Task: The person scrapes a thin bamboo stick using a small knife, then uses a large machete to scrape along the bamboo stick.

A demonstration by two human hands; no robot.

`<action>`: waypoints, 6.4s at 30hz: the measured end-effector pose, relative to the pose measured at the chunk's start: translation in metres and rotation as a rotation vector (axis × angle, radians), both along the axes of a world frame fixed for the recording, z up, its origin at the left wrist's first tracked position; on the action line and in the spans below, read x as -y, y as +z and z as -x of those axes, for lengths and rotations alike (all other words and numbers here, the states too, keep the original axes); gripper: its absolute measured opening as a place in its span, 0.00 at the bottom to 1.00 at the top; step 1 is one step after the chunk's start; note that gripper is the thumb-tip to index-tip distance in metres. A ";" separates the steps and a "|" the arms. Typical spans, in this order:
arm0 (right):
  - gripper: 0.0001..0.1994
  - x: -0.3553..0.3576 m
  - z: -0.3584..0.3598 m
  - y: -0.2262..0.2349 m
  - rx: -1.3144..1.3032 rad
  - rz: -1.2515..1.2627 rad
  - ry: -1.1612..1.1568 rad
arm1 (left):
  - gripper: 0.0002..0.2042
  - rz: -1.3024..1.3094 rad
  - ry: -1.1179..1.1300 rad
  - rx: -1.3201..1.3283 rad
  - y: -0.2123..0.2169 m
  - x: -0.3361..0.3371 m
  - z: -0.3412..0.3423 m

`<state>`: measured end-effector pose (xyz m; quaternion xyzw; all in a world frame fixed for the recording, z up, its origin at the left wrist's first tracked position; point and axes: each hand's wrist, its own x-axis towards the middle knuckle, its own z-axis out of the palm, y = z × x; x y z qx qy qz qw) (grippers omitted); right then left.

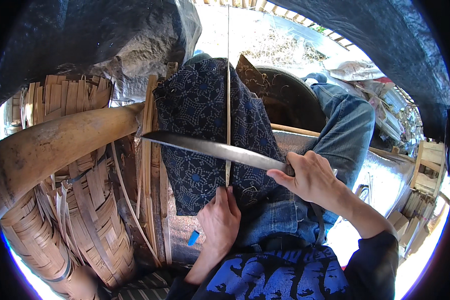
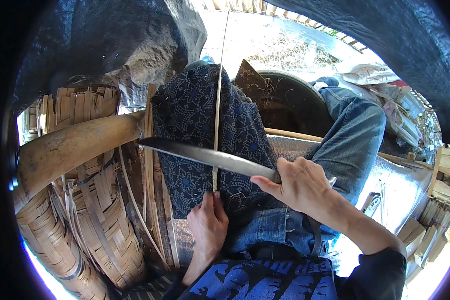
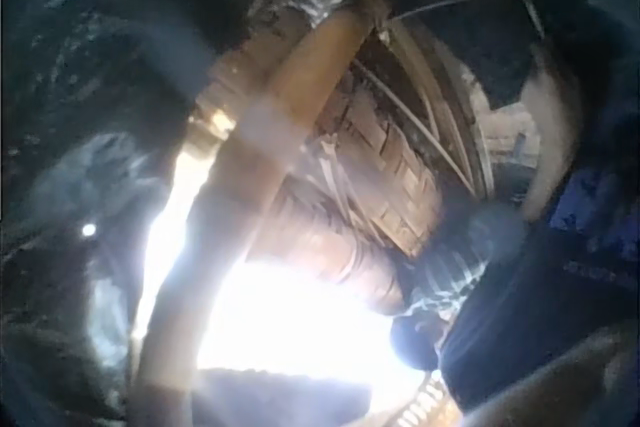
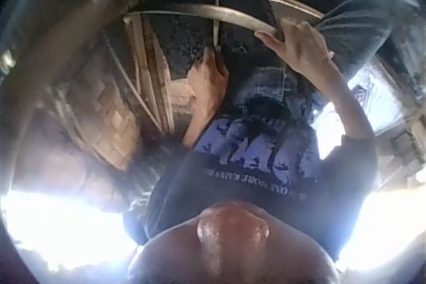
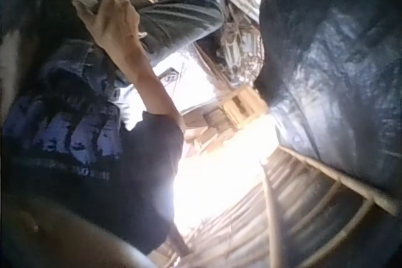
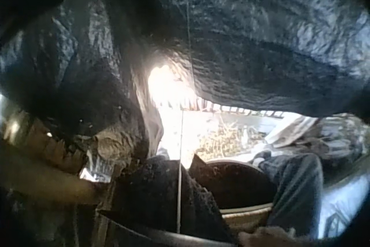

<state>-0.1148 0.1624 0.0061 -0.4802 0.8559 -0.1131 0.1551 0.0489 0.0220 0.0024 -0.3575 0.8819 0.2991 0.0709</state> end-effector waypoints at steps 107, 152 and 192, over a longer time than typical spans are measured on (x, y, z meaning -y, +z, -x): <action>0.33 0.014 -0.022 -0.028 0.247 0.094 -0.159 | 0.15 -1.502 0.998 -0.474 -0.011 0.042 -0.009; 0.33 0.074 0.024 -0.050 0.342 0.103 -0.467 | 0.14 -1.460 0.947 -0.570 -0.011 0.022 -0.018; 0.34 0.072 -0.003 -0.026 0.192 0.027 -0.168 | 0.14 -1.174 0.885 -0.499 -0.017 0.026 -0.006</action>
